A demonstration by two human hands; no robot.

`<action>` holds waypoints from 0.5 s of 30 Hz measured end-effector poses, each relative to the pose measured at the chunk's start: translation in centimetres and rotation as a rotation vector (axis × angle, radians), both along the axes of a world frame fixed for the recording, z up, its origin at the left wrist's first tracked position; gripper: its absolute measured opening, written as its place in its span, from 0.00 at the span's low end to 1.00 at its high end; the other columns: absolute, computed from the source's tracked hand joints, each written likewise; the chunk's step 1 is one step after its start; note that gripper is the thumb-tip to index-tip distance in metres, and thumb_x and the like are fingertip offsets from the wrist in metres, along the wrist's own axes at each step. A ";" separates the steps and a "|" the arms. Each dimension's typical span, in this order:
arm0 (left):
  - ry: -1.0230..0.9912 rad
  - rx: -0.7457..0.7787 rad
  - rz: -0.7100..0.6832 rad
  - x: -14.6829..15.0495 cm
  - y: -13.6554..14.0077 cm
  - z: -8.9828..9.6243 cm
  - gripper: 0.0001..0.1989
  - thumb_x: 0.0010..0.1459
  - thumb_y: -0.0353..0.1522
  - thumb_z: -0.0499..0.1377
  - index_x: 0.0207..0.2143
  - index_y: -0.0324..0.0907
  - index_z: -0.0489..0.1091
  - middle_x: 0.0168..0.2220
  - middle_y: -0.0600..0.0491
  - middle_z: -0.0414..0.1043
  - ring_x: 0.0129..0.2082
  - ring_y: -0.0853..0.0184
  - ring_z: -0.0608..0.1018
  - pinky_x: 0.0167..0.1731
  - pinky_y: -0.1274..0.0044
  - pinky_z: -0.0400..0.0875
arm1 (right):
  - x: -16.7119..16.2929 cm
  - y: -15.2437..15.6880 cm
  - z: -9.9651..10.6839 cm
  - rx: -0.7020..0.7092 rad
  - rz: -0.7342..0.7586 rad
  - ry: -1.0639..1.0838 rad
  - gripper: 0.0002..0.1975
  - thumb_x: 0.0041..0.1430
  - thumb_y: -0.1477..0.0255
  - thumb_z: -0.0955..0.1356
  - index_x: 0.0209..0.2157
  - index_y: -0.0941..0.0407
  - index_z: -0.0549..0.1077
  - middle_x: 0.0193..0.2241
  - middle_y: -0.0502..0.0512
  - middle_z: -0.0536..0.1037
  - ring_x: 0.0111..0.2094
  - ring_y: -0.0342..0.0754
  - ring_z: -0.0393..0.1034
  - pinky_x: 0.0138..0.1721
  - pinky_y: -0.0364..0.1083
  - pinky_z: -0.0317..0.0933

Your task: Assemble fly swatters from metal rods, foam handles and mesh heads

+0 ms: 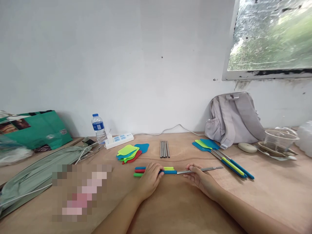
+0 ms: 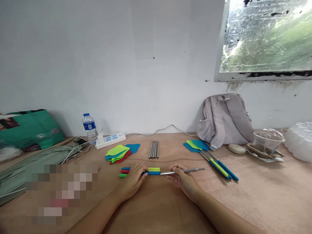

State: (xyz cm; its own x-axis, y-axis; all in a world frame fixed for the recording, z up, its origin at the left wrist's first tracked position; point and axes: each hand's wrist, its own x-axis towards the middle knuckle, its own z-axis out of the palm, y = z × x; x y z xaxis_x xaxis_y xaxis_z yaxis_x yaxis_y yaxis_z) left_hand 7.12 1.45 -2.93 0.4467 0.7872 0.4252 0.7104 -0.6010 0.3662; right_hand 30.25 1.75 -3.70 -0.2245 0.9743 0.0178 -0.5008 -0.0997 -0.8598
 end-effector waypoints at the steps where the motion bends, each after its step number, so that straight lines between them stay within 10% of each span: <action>1: -0.004 -0.004 -0.003 0.0 0.0 0.0 0.10 0.62 0.33 0.44 0.38 0.44 0.62 0.39 0.52 0.66 0.40 0.64 0.66 0.41 0.72 0.62 | 0.0 0.0 0.0 0.006 0.009 -0.001 0.08 0.43 0.68 0.72 0.24 0.56 0.71 0.27 0.46 0.68 0.33 0.42 0.67 0.41 0.44 0.64; 15: 0.085 0.033 -0.037 -0.5 -1.1 1.5 0.11 0.63 0.34 0.43 0.39 0.43 0.62 0.39 0.51 0.67 0.38 0.64 0.68 0.40 0.72 0.62 | 0.3 0.1 0.0 0.030 0.000 0.026 0.10 0.45 0.68 0.72 0.24 0.55 0.68 0.25 0.47 0.72 0.31 0.42 0.70 0.37 0.42 0.66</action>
